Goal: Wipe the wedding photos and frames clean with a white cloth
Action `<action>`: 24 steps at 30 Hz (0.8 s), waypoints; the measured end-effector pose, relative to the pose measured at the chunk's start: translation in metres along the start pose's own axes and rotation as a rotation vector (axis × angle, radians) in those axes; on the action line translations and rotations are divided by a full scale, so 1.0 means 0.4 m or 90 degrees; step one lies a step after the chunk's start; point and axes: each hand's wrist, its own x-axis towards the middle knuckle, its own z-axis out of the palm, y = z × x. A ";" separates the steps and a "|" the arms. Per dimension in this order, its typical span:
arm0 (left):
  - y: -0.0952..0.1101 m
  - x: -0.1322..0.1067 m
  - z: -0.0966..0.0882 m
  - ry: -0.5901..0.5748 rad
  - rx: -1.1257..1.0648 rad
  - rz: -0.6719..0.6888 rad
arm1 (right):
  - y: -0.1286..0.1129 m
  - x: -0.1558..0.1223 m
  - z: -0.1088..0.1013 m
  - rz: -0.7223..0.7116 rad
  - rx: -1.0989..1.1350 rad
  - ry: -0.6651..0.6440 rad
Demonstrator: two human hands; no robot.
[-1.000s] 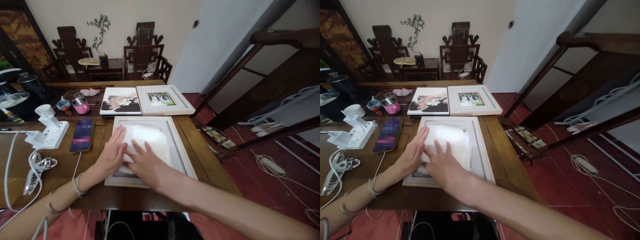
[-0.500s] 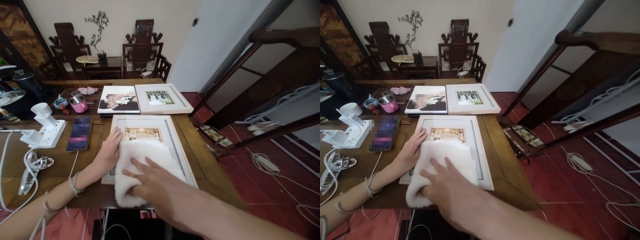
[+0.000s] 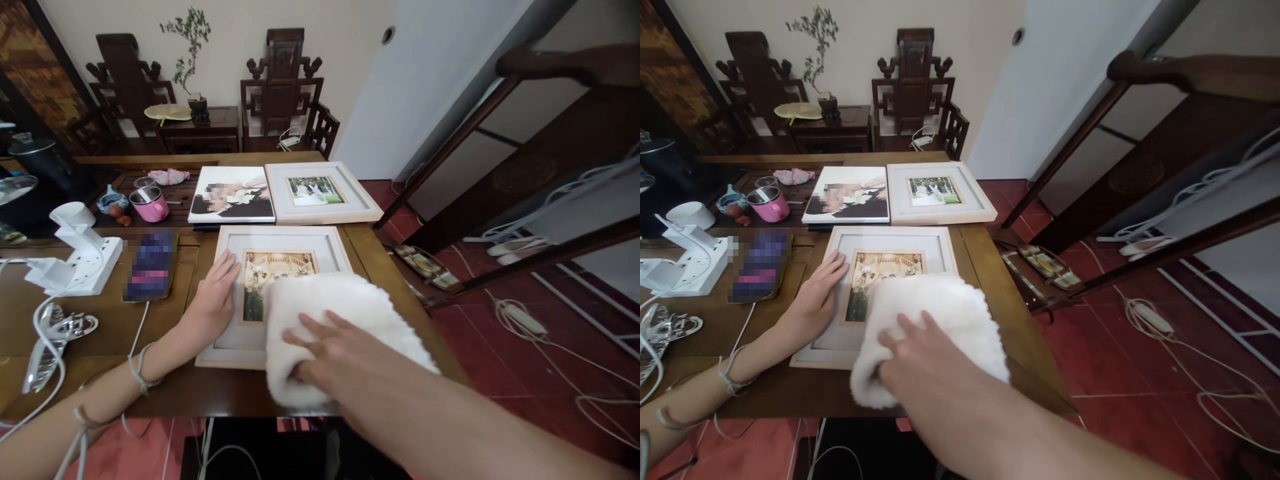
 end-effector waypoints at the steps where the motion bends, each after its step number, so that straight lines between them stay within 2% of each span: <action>1: -0.002 0.001 -0.001 -0.002 0.001 0.001 | -0.011 0.026 0.010 -0.022 -0.014 -0.015; 3: -0.009 0.002 -0.002 -0.007 -0.004 0.011 | -0.031 0.072 0.034 -0.071 -0.039 -0.015; 4: -0.013 0.002 -0.003 -0.009 -0.010 0.021 | -0.037 0.086 0.048 -0.090 -0.044 0.010; 6: -0.020 0.000 -0.005 -0.010 -0.019 0.046 | -0.037 0.082 0.074 -0.096 -0.052 0.061; 8: -0.022 -0.002 -0.008 -0.009 -0.020 0.069 | -0.018 0.037 0.096 -0.057 -0.072 0.099; 12: -0.012 -0.006 -0.016 -0.031 -0.005 0.068 | 0.055 -0.111 0.112 0.025 -0.110 0.162; 15: -0.003 -0.005 -0.021 -0.056 0.009 0.054 | 0.105 -0.173 0.093 0.105 -0.101 0.116; 18: -0.001 -0.004 -0.021 -0.061 0.011 0.057 | 0.137 -0.154 0.063 0.162 -0.122 0.071; 24: 0.001 -0.006 -0.017 -0.034 0.002 0.055 | 0.215 -0.050 0.012 0.220 -0.221 0.119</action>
